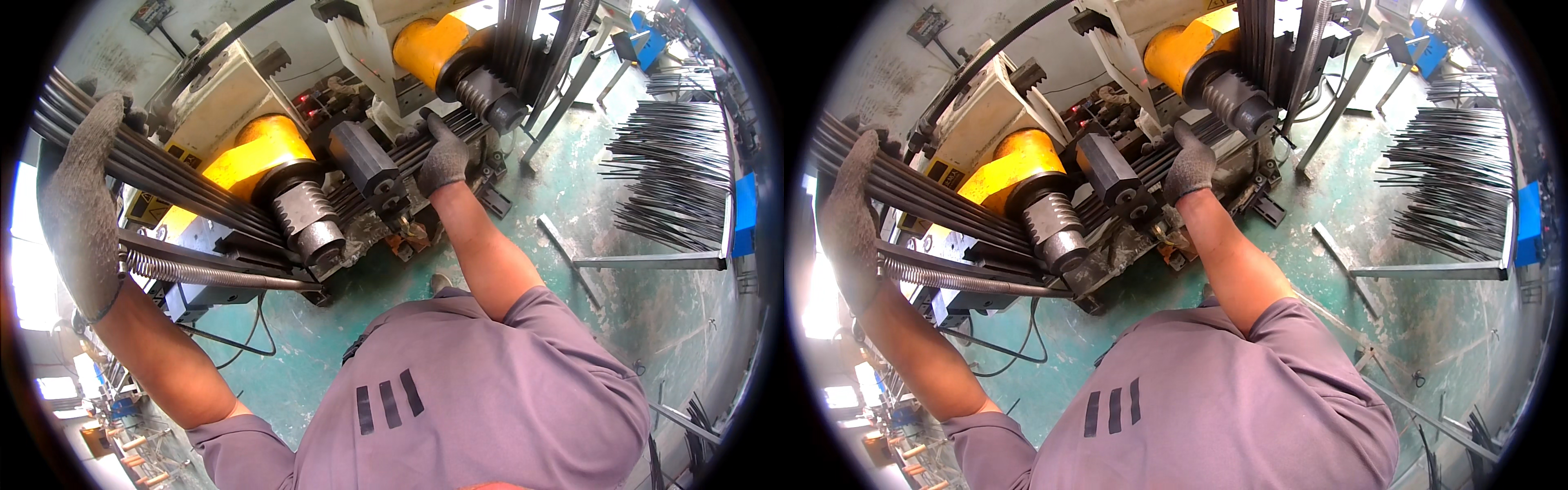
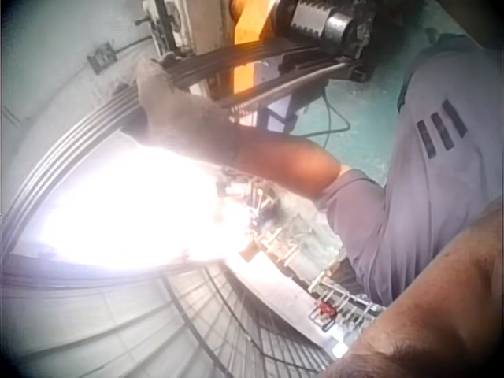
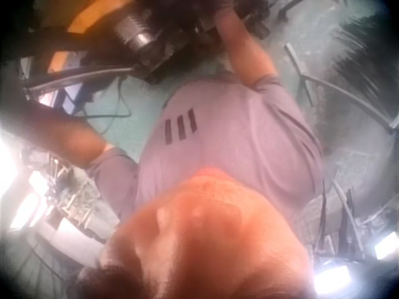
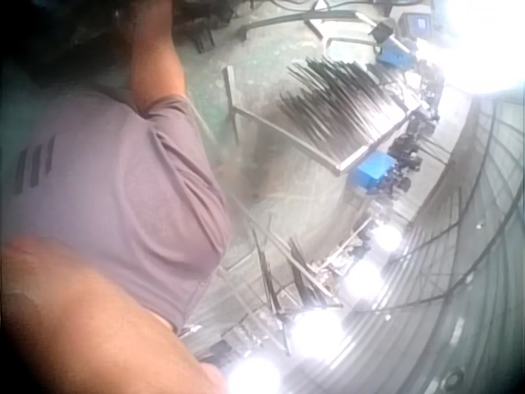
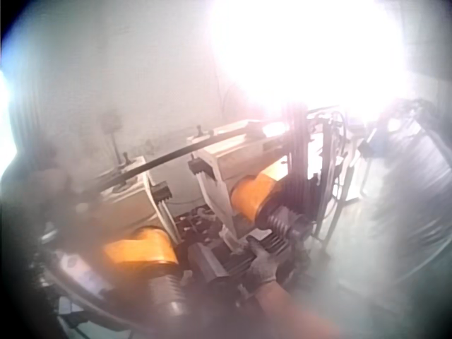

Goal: The person repeatedly picks up bundles of long metal rods from a floor rack and feeds them into a yellow industrial bending machine. After the machine bends the rods, the person removes the finished pieces and places them into a collection rack. The process is repeated continuously throughout the clip.

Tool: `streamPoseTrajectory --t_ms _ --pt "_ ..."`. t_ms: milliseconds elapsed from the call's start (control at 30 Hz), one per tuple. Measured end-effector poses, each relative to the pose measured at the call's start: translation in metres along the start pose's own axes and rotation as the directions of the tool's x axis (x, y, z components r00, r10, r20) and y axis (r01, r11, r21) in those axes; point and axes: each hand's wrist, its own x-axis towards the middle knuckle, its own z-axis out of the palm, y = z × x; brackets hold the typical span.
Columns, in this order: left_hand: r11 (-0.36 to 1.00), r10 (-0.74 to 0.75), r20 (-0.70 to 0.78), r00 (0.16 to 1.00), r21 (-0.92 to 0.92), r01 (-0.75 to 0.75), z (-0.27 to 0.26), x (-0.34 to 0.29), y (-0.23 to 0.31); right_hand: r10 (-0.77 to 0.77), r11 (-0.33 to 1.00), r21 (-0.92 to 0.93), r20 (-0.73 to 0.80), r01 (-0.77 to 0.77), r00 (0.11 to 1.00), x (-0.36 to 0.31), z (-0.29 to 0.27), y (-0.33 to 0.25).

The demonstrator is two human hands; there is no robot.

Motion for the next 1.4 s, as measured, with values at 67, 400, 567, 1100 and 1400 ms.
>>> streamPoseTrajectory --t_ms 67,400,567,1100,1400 --pt "0.999 -0.012 0.018 1.000 -0.040 0.012 0.000 0.002 -0.002 -0.005 0.999 0.033 -0.009 0.005 1.000 -0.002 0.003 0.000" --pt "0.935 -0.175 0.018 0.984 -0.311 0.172 0.008 0.004 -0.002 -0.016 0.998 -0.054 -0.026 0.015 1.000 -0.007 0.003 -0.007" --pt "0.834 -0.268 0.192 0.944 -0.445 0.327 -0.018 0.004 -0.009 -0.032 0.995 -0.094 -0.060 0.026 0.998 0.000 -0.007 0.003" --pt "0.974 -0.041 0.365 0.930 -0.194 0.119 -0.026 -0.010 0.004 0.042 0.990 -0.132 -0.021 -0.045 0.999 -0.005 -0.022 -0.001" --pt "0.958 -0.285 0.177 0.942 0.033 0.283 -0.040 -0.009 -0.012 0.032 0.993 -0.114 -0.006 -0.032 0.999 0.008 -0.042 0.007"
